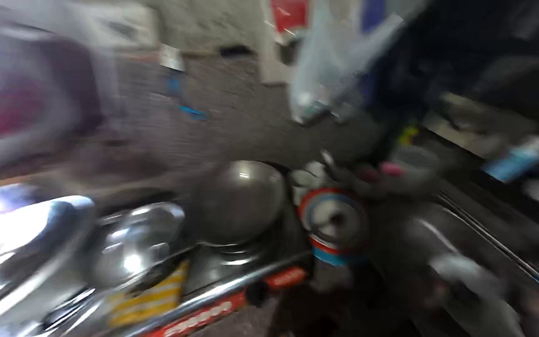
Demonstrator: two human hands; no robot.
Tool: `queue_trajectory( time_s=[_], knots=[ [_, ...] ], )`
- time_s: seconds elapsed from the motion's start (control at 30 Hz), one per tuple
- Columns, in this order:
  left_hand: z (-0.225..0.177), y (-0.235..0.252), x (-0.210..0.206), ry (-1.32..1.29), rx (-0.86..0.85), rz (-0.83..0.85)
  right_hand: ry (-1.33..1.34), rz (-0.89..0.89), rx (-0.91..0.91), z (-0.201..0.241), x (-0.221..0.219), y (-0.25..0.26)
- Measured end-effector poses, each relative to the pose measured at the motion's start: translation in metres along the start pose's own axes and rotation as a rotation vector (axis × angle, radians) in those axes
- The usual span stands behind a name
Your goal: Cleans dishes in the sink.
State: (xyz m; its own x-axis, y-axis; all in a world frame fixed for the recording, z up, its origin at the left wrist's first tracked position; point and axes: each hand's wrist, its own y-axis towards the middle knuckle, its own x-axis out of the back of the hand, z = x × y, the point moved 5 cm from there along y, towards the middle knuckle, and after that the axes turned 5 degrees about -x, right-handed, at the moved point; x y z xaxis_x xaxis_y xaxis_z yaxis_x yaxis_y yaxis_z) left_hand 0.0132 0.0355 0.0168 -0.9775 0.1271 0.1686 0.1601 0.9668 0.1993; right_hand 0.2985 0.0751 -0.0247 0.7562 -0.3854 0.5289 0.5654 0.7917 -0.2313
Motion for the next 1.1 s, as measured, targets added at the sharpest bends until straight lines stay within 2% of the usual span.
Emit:
queue_trajectory(
  time_s=[0.07, 0.2, 0.33, 0.43, 0.57, 0.93, 1.03, 1.1],
  knots=[
    [0.020, 0.011, -0.009, 0.049, 0.041, 0.047, 0.016, -0.104, 0.011, 0.025, -0.001, -0.009],
    [0.035, 0.024, -0.017, 0.206, -0.218, -0.044, -0.051, -0.064, 0.083, 0.037, 0.023, 0.003],
    [0.035, 0.028, -0.019, 0.267, -0.236, -0.038, -0.082, -0.161, 0.135, 0.036, 0.056, 0.003],
    [0.037, 0.027, -0.020, 0.273, -0.295, -0.082, -0.041, -0.213, 0.172, 0.053, 0.069, -0.005],
    [0.035, 0.026, -0.019, 0.291, -0.241, -0.070, -0.033, -0.250, 0.241, 0.074, 0.070, -0.015],
    [0.040, 0.026, -0.021, 0.236, -0.279, -0.106, -0.474, -0.335, 0.178, 0.094, 0.072, -0.025],
    [0.041, 0.027, -0.021, 0.226, -0.320, -0.126, -0.469, -0.336, 0.157, 0.098, 0.065, -0.032],
    [0.038, 0.028, -0.020, 0.230, -0.283, -0.083, -0.406, -0.327, 0.166, 0.096, 0.059, -0.036]
  ],
)
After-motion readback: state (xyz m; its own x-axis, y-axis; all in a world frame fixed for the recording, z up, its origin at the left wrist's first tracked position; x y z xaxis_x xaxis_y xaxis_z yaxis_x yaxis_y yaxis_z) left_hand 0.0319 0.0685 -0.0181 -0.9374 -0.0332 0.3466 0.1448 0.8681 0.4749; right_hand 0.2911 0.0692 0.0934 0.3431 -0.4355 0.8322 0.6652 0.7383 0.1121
